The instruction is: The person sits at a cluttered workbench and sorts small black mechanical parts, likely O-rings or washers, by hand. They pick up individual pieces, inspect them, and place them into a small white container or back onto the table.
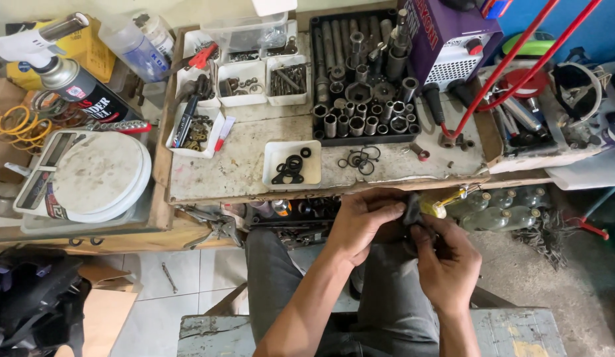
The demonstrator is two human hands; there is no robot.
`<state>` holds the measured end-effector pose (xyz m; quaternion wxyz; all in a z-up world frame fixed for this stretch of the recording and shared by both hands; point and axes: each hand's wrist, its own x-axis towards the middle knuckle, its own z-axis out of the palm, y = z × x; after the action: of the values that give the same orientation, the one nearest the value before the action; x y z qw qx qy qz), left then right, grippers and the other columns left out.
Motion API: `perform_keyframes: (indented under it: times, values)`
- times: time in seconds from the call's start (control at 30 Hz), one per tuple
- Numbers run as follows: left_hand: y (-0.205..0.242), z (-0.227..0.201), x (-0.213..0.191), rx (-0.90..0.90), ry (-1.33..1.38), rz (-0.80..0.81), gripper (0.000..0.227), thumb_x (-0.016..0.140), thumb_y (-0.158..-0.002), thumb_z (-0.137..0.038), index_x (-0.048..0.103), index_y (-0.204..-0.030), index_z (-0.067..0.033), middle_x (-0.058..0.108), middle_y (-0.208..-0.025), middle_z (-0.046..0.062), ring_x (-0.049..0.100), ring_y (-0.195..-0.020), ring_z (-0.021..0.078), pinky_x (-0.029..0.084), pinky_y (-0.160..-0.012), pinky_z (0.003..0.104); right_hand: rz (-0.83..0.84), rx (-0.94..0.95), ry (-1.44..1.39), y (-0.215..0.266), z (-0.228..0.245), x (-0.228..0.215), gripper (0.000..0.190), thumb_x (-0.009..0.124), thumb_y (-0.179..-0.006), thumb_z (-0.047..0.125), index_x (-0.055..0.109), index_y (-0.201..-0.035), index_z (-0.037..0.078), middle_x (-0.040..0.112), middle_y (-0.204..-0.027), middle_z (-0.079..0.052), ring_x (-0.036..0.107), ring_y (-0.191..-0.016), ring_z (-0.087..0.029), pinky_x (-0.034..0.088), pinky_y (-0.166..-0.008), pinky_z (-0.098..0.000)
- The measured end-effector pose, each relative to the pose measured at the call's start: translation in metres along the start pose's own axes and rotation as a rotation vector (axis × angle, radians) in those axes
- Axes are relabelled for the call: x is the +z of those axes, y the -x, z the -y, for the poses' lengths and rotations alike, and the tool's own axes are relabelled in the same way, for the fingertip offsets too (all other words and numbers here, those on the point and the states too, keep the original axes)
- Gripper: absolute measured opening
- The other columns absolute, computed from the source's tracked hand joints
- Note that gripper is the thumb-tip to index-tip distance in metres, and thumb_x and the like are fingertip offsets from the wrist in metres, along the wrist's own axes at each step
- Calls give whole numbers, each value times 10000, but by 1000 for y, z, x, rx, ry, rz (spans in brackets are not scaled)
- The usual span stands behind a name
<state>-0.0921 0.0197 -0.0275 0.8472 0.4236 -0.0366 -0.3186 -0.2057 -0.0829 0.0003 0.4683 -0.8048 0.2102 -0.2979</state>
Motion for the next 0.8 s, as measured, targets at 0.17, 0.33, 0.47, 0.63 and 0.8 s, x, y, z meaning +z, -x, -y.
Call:
perform_keyframes:
  times: [0.17,0.33,0.47,0.63,0.8]
  values:
    - [-2,4,-5,-30,105,41,313,725,-860,72,724,-1171,44,757,-1049,157,717,-883,181,577,-844,264,88,41,-108,-2,-11,-5,249,675,-924,-30,714,-1168,-65,699,-908,-107,582,-743,-160,469,-681,-255]
    - [-2,1,-8,-127,147,65,300,677,-881,55,713,-1178,53,749,-1004,151,713,-854,212,571,-822,297,65,187,-361,3,-39,1,222,661,-985,10,713,-1187,-63,634,-829,-38,491,-680,-76,403,-601,-187]
    - [1,-6,-4,-118,164,32,293,693,-876,68,717,-1168,56,750,-1012,148,713,-835,200,585,-804,283,42,278,-484,1,-34,1,207,648,-1006,31,694,-1178,-76,699,-896,-86,588,-700,-99,516,-632,-212]
    - [2,-15,-2,33,115,-8,327,759,-844,71,705,-1166,85,762,-951,191,739,-787,209,624,-728,272,0,291,-474,-1,-32,-1,246,646,-1007,30,684,-1226,-76,731,-1028,-131,646,-820,-140,507,-750,-198]
    - [-5,-20,4,170,-269,-141,290,752,-858,44,743,-1148,46,770,-922,117,715,-837,142,574,-782,228,-35,290,-559,1,-37,-1,221,661,-996,15,686,-1204,-56,723,-1003,-99,639,-789,-104,499,-722,-159]
